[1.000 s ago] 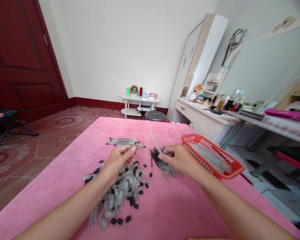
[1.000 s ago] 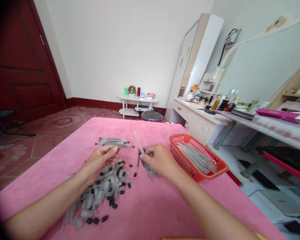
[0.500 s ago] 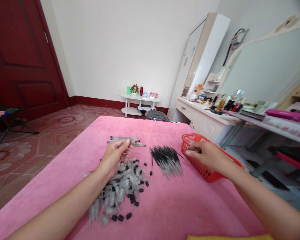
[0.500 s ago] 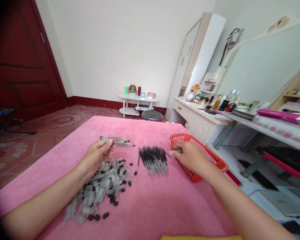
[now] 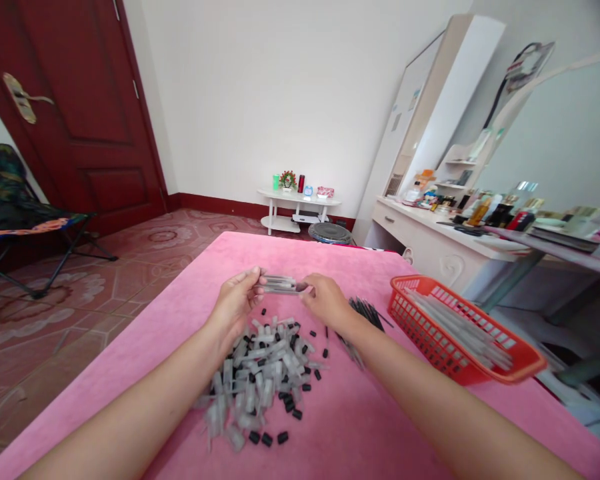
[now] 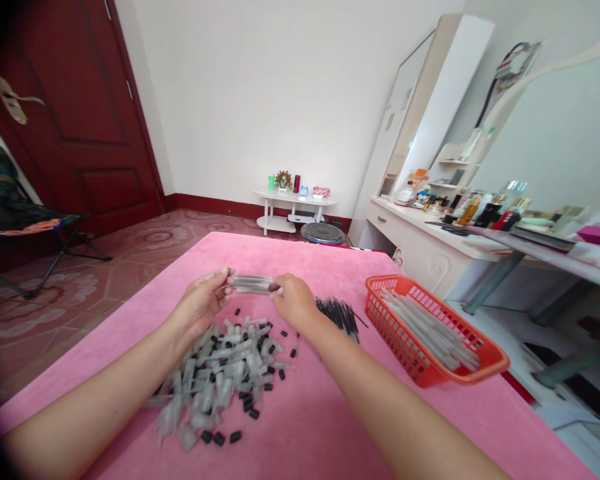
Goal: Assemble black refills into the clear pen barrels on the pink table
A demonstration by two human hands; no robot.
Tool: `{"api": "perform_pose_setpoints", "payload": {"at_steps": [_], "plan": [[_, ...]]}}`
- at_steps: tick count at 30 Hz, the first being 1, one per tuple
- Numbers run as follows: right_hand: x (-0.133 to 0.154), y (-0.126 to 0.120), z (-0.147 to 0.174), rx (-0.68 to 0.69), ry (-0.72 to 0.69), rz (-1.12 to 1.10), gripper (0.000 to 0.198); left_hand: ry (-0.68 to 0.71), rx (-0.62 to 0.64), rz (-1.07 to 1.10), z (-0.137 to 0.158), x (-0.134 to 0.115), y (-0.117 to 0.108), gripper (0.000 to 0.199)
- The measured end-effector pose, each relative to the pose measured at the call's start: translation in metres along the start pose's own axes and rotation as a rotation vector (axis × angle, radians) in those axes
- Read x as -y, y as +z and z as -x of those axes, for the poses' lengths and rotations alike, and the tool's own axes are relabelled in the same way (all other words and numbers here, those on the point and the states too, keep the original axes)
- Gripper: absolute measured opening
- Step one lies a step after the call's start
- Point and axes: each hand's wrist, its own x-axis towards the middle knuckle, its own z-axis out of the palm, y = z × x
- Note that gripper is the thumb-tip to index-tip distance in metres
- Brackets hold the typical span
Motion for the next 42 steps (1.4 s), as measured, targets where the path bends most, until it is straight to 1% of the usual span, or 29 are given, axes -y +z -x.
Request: {"api": "perform_pose_setpoints", "payload": {"at_steps": [2, 4, 8, 11, 13, 15, 19, 22, 25, 26, 28, 30, 31, 33, 35, 37, 40, 42], "plan": [[-0.012, 0.008, -0.013, 0.004, 0.058, 0.218, 0.022, -0.001, 0.002, 0.005, 0.0, 0.001, 0.0, 0.02], [-0.021, 0.016, -0.019, 0.029, 0.104, 0.315, 0.023, 0.001, 0.006, 0.002, -0.001, 0.001, 0.0, 0.021], [-0.021, 0.027, -0.016, 0.038, 0.135, 0.363, 0.021, 0.004, 0.013, -0.01, -0.001, 0.004, -0.001, 0.021], [-0.016, 0.029, -0.011, 0.048, 0.133, 0.376, 0.019, -0.009, 0.012, -0.021, -0.001, 0.005, -0.001, 0.021], [-0.014, 0.028, -0.008, 0.029, 0.143, 0.346, 0.017, -0.017, 0.002, -0.036, -0.001, 0.007, -0.001, 0.023], [-0.011, 0.027, -0.004, -0.015, 0.162, 0.192, 0.016, -0.009, -0.016, -0.07, 0.0, 0.009, 0.0, 0.025], [0.0, 0.03, 0.008, -0.086, 0.144, -0.35, 0.013, 0.1, -0.032, -0.201, 0.007, 0.012, 0.006, 0.034], [0.015, 0.034, 0.02, -0.098, 0.135, -0.61, 0.011, 0.166, 0.043, -0.266, 0.015, 0.013, 0.013, 0.04], [0.028, 0.033, 0.029, -0.071, 0.12, -0.732, 0.014, 0.219, 0.145, -0.317, 0.019, 0.012, 0.018, 0.037], [0.03, 0.031, 0.03, -0.085, 0.105, -0.744, 0.017, 0.266, 0.157, -0.36, 0.019, 0.011, 0.019, 0.034], [0.032, 0.023, 0.031, -0.155, 0.085, -0.756, 0.025, 0.432, 0.16, -0.541, 0.02, 0.008, 0.018, 0.027], [0.03, 0.013, 0.029, -0.238, 0.092, -0.781, 0.03, 0.65, 0.182, -0.843, 0.023, 0.004, 0.017, 0.022], [0.028, 0.008, 0.028, -0.26, 0.102, -0.797, 0.029, 0.754, 0.201, -1.01, 0.024, 0.003, 0.016, 0.022], [0.024, 0.003, 0.026, -0.257, 0.135, -0.817, 0.022, 0.91, 0.248, -1.301, 0.027, 0.002, 0.014, 0.028], [0.02, 0.003, 0.026, -0.215, 0.19, -0.852, 0.017, 1.015, 0.276, -1.493, 0.029, 0.004, 0.012, 0.034], [0.018, 0.006, 0.027, -0.153, 0.272, -0.972, 0.017, 1.103, 0.296, -1.596, 0.03, 0.007, 0.011, 0.034], [0.018, 0.01, 0.03, -0.006, 0.398, -1.226, 0.022, 1.231, 0.338, -1.65, 0.029, 0.009, 0.008, 0.028], [0.018, 0.01, 0.032, 0.093, 0.424, -1.278, 0.026, 1.293, 0.389, -1.662, 0.027, 0.009, 0.007, 0.025]]}}
